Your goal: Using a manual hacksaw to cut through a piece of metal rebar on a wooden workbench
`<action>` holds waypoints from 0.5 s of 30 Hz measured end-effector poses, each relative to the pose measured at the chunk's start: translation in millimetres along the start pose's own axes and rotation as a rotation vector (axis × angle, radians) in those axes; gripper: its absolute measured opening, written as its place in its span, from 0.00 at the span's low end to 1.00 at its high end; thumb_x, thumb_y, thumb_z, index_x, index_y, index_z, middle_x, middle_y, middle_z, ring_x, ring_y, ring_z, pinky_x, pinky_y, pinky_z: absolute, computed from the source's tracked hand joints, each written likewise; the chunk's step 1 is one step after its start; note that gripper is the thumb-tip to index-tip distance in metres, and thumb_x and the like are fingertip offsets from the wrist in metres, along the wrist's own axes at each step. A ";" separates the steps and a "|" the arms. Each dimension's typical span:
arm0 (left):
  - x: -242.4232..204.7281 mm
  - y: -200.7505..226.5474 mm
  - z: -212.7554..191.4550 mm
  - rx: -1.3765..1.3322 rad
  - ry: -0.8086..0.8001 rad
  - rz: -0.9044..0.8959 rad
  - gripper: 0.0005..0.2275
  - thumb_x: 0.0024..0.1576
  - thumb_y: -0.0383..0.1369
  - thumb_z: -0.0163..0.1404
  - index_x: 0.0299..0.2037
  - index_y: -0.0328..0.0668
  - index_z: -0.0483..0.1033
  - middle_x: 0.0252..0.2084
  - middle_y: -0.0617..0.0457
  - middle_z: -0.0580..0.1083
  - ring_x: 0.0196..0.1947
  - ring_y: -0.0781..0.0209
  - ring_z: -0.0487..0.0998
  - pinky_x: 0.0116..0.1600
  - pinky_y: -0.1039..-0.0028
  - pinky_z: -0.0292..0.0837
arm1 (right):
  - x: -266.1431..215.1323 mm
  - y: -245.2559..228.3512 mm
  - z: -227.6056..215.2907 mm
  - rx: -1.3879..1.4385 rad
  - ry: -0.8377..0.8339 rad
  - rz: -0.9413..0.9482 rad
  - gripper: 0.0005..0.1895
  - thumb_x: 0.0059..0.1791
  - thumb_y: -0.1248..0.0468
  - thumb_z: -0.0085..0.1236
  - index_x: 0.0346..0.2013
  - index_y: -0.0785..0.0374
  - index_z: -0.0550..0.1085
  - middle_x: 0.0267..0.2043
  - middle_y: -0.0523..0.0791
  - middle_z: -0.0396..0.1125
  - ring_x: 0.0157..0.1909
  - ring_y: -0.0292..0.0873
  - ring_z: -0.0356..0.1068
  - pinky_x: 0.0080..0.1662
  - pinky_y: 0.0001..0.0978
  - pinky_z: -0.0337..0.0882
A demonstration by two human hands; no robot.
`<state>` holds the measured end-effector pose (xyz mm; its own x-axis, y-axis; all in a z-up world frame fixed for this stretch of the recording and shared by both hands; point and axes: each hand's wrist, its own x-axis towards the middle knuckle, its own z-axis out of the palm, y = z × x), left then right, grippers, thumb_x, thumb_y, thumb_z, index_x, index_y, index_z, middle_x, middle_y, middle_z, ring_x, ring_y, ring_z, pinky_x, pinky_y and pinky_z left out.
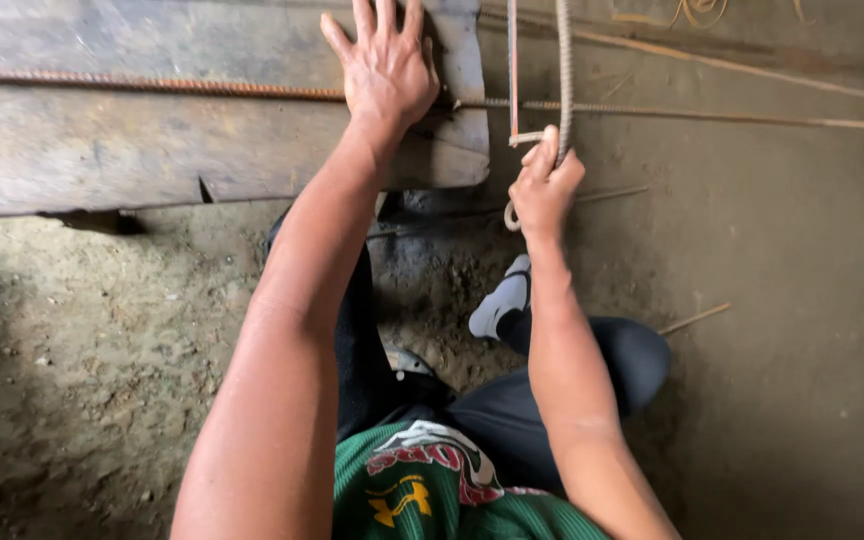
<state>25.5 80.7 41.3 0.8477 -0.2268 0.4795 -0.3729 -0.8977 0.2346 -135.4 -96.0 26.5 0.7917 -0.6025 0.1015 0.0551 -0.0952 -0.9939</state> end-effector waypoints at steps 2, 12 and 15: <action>-3.0 4.4 3.6 -0.019 -0.215 -0.066 0.21 0.58 0.38 0.42 0.63 0.47 0.68 0.65 0.39 0.61 0.66 0.34 0.54 0.61 0.25 0.47 | -1.3 -12.0 -2.1 -0.429 0.021 -0.242 0.25 0.58 0.50 0.42 0.22 0.62 0.67 0.16 0.43 0.61 0.15 0.37 0.61 0.22 0.36 0.62; -2.2 3.6 4.7 -0.045 -0.122 -0.053 0.23 0.54 0.35 0.46 0.63 0.49 0.70 0.55 0.44 0.72 0.58 0.34 0.64 0.58 0.22 0.49 | -172.6 4.4 -94.9 -0.414 0.089 0.017 0.21 0.58 0.61 0.39 0.22 0.66 0.65 0.15 0.45 0.60 0.12 0.40 0.61 0.19 0.34 0.66; -3.8 7.4 5.9 0.059 0.013 -0.057 0.17 0.58 0.40 0.47 0.57 0.51 0.75 0.50 0.47 0.75 0.54 0.38 0.69 0.57 0.26 0.53 | -97.0 58.8 -102.7 -1.514 0.220 -1.025 0.13 0.56 0.66 0.55 0.53 0.68 0.75 0.40 0.56 0.64 0.33 0.57 0.63 0.37 0.44 0.70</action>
<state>21.8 72.8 36.3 0.8616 -0.1705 0.4782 -0.3012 -0.9298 0.2113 -271.4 -124.5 -37.4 0.7127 0.0763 0.6973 -0.2211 -0.9190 0.3265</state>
